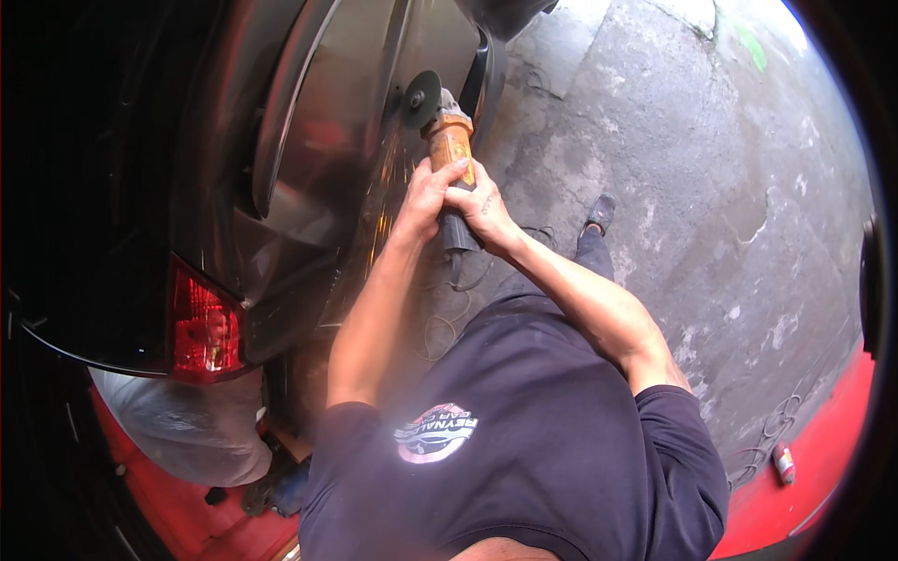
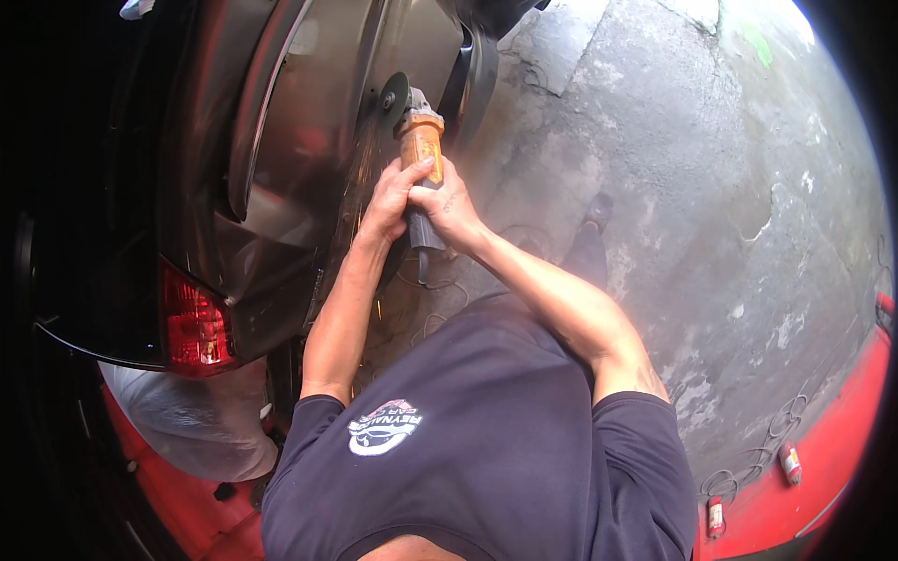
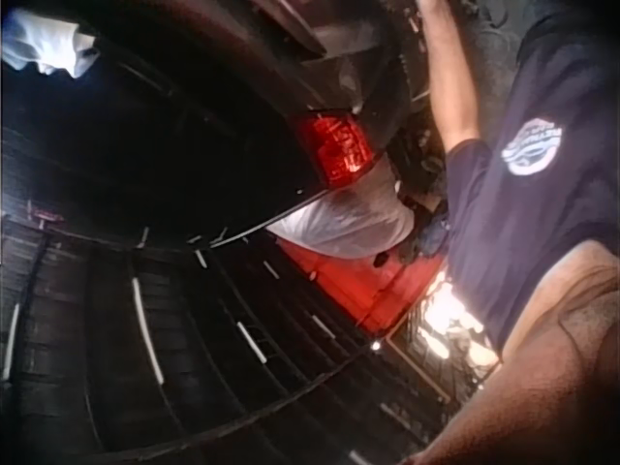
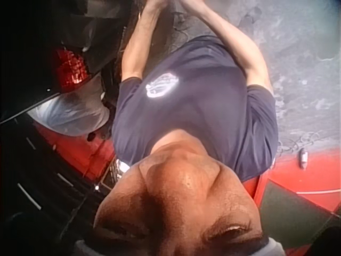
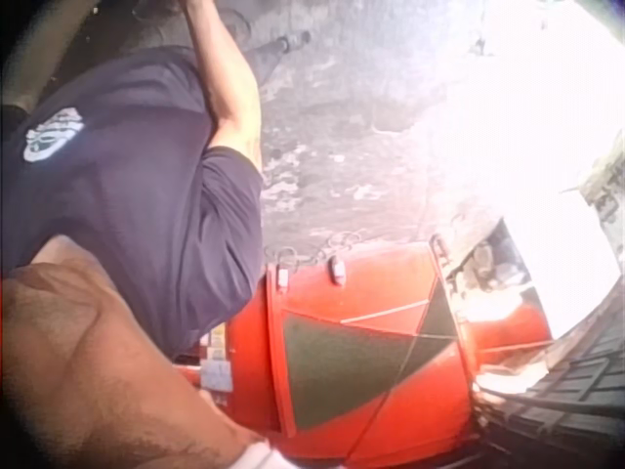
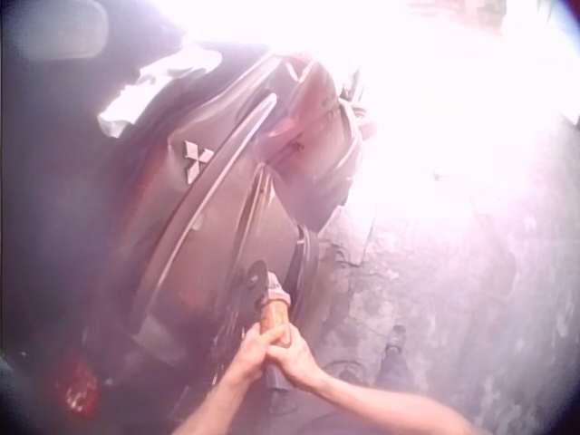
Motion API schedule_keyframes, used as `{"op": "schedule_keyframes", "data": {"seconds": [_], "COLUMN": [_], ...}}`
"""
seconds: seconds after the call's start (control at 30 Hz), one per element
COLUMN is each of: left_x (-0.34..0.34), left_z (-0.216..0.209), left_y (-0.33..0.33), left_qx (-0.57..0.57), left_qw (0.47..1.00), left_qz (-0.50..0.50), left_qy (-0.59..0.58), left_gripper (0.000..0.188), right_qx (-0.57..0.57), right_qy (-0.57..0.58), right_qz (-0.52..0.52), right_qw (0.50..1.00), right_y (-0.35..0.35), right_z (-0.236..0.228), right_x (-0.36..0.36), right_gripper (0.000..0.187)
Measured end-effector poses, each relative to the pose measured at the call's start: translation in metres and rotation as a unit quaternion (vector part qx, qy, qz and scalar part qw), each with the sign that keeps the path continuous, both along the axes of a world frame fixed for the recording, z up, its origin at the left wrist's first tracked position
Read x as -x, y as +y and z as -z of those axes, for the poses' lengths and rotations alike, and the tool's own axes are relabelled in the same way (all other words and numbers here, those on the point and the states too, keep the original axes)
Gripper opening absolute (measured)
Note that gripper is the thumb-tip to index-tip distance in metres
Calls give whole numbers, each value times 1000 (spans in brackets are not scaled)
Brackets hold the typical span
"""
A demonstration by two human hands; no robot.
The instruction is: The person uses a handheld angle grinder to grind the metal body of a car, producing sparks, while moving the tool along the edge of a panel.
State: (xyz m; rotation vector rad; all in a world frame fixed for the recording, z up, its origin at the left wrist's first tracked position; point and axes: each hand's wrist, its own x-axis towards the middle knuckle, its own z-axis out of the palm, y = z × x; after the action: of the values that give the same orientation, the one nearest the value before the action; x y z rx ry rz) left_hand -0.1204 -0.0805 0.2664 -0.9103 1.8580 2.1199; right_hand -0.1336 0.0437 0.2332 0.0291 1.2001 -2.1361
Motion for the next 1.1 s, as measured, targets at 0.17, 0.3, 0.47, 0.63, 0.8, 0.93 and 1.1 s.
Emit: {"op": "schedule_keyframes", "data": {"seconds": [0.17,0.3,0.47,0.63,0.8,0.93,1.1], "left_x": [1,2,2,2,3,6,4], "left_z": [2,7,13,11,11,5,10], "left_y": [2,0,0,2,3,10,6], "left_qx": [-16,2,-1,-5,-14,-14,-33], "left_qw": [1000,1000,1000,1000,1000,999,999], "left_qz": [-12,-6,-23,-19,-17,-30,-35], "left_qy": [-1,2,-9,2,-3,-1,3], "left_gripper": [51,45,53,54,53,50,45], "right_qx": [2,-3,-12,-8,11,16,4], "right_qy": [-5,4,2,-20,-32,-28,2], "right_qz": [0,-9,-22,-35,-32,-39,-54], "right_qw": [1000,1000,1000,999,999,999,999], "right_y": [2,3,5,6,6,5,7], "right_z": [-4,-3,-2,-3,-3,6,6], "right_x": [2,5,8,9,11,14,16], "right_gripper": [68,69,70,72,73,71,72]}}
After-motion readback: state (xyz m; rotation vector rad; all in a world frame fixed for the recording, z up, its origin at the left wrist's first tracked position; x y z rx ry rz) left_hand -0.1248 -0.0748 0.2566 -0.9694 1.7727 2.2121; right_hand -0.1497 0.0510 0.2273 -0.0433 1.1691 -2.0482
